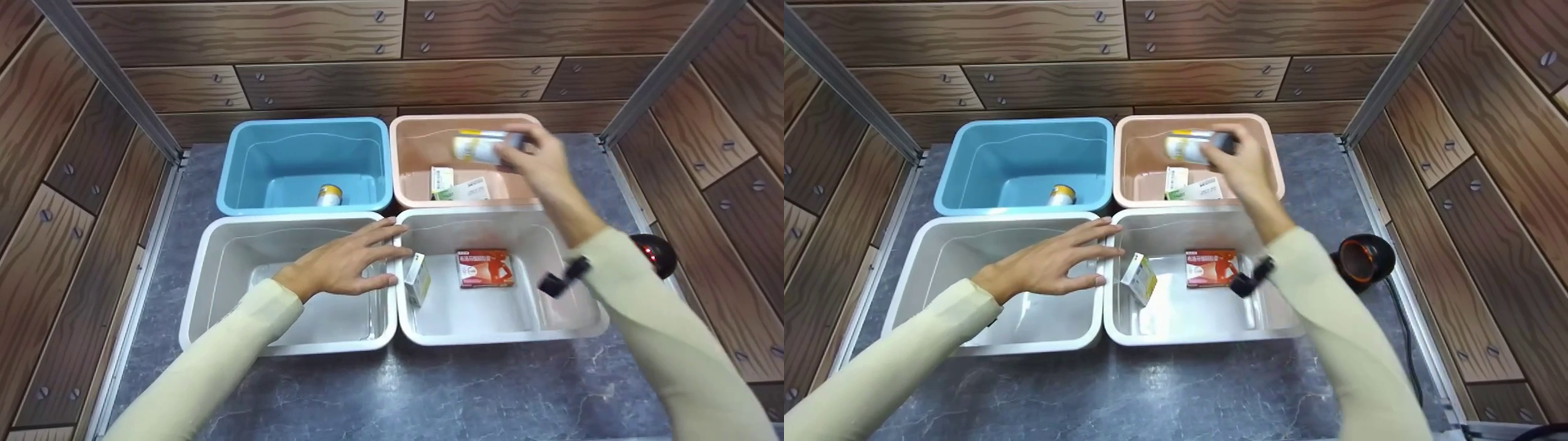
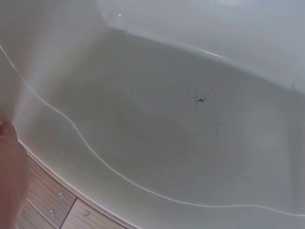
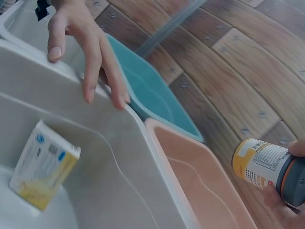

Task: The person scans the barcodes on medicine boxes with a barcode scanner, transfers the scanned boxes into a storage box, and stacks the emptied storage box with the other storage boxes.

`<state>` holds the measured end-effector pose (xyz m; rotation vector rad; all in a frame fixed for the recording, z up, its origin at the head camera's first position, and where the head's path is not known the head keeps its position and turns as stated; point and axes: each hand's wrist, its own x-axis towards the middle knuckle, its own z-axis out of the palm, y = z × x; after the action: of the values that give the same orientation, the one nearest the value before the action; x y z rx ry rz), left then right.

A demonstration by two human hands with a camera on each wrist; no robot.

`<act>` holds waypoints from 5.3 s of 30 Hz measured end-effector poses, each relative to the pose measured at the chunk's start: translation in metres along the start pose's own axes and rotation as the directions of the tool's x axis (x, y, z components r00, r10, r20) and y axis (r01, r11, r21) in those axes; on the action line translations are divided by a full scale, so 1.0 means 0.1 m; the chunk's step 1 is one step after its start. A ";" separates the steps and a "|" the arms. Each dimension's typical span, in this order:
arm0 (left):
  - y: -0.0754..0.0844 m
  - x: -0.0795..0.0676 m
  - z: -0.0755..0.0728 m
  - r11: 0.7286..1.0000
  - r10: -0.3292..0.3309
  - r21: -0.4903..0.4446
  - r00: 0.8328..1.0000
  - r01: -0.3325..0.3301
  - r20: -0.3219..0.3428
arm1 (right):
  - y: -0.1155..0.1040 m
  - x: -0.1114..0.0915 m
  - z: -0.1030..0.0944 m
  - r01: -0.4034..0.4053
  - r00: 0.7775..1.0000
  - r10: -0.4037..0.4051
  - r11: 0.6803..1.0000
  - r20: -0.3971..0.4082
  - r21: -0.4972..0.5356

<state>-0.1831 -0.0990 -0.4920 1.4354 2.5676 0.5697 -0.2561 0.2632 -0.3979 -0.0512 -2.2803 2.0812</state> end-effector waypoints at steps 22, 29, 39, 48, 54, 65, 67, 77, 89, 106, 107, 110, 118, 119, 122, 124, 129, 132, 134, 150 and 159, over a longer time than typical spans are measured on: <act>-0.03 -0.01 0.01 1.000 0.022 -0.018 0.999 -0.022 -0.027 | 0.18 0.34 1.89 -0.278 0.925 0.274 0.960 0.263 -0.022; -0.03 -0.01 0.01 0.999 0.048 0.008 0.997 -0.047 -0.055 | 0.24 0.28 2.26 -0.299 0.886 0.322 0.947 0.333 -0.120; -0.03 0.01 0.02 0.998 0.039 -0.039 0.997 -0.042 -0.062 | 0.28 0.29 2.40 -0.327 0.862 0.415 0.894 0.290 -0.308; -0.03 0.01 0.03 0.999 0.019 -0.029 0.999 -0.020 -0.043 | 0.32 0.29 2.41 -0.305 0.902 0.362 0.920 0.235 -0.246; -0.03 -0.01 0.03 0.999 0.029 -0.015 0.999 -0.030 -0.038 | 0.38 0.23 2.22 -0.218 0.904 0.222 0.975 0.365 -0.053; -0.01 -0.02 0.02 1.000 0.019 -0.019 0.999 -0.020 -0.034 | 0.30 0.00 1.09 -0.037 0.833 0.120 0.986 0.540 -0.163; -0.01 -0.02 0.02 1.000 0.016 -0.018 0.999 -0.017 -0.033 | 0.34 -0.07 0.87 -0.012 0.802 0.137 0.977 0.582 -0.213; 0.00 -0.01 0.01 1.000 -0.002 -0.014 1.000 0.002 -0.012 | 0.70 -0.36 0.60 0.145 0.703 0.100 0.949 0.704 -0.279; 0.01 -0.01 0.01 1.000 0.003 -0.021 1.000 -0.003 -0.025 | 0.94 -0.53 0.84 0.564 0.510 0.146 0.688 0.848 -0.457; 0.00 -0.02 0.03 1.000 -0.009 -0.016 1.000 0.008 -0.023 | 0.55 -0.65 0.15 0.585 0.607 0.095 0.619 0.789 -0.524; 0.00 -0.02 0.03 1.000 -0.009 -0.016 1.000 0.009 -0.021 | 0.52 -0.67 0.08 0.560 0.620 0.095 0.642 0.779 -0.524; 0.00 -0.01 0.02 1.000 -0.010 -0.014 1.000 0.010 -0.022 | 0.45 -0.72 -0.13 0.534 0.656 0.038 0.682 0.754 -0.499; 0.01 -0.02 0.03 1.000 -0.012 -0.023 1.000 0.012 -0.021 | 0.37 -0.92 -0.59 0.488 0.809 -0.152 0.712 0.567 -0.505; 0.00 -0.02 0.03 1.000 -0.011 -0.023 1.000 0.011 -0.020 | 0.37 -0.95 -0.63 0.473 0.829 -0.162 0.715 0.536 -0.516; 0.00 -0.01 0.04 1.000 -0.012 -0.020 1.000 0.012 -0.017 | 0.36 -1.06 -0.79 0.415 0.875 -0.174 0.748 0.451 -0.517; 0.00 -0.01 0.03 1.000 -0.016 -0.018 1.000 0.016 -0.014 | 0.36 -1.11 -0.89 0.375 0.896 -0.170 0.785 0.410 -0.493; 0.00 -0.02 0.02 1.000 -0.022 -0.018 1.000 0.022 -0.010 | 0.47 -1.22 -1.18 0.342 0.927 -0.202 0.803 0.317 -0.488; 0.00 -0.01 0.02 1.000 -0.019 -0.022 1.000 0.019 -0.016 | 0.58 -1.28 -1.37 0.302 0.950 -0.224 0.832 0.216 -0.466; 0.00 -0.01 0.02 1.000 -0.018 -0.023 1.000 0.018 -0.019 | 0.66 -1.33 -1.50 0.234 0.972 -0.204 0.869 0.115 -0.436; -0.01 -0.02 0.04 1.000 -0.019 -0.021 0.999 0.018 -0.027 | 1.31 -1.65 -2.09 -0.300 0.909 0.396 0.838 -0.129 0.456; 0.00 -0.02 0.04 1.000 -0.021 -0.024 1.000 0.020 -0.021 | 1.64 -1.73 -2.04 -0.424 0.844 0.532 0.734 -0.061 0.530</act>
<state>-0.1815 -0.0996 -0.4958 1.4016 2.5799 0.6142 -0.0727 0.4708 -0.5453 -0.8869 -1.6501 2.6881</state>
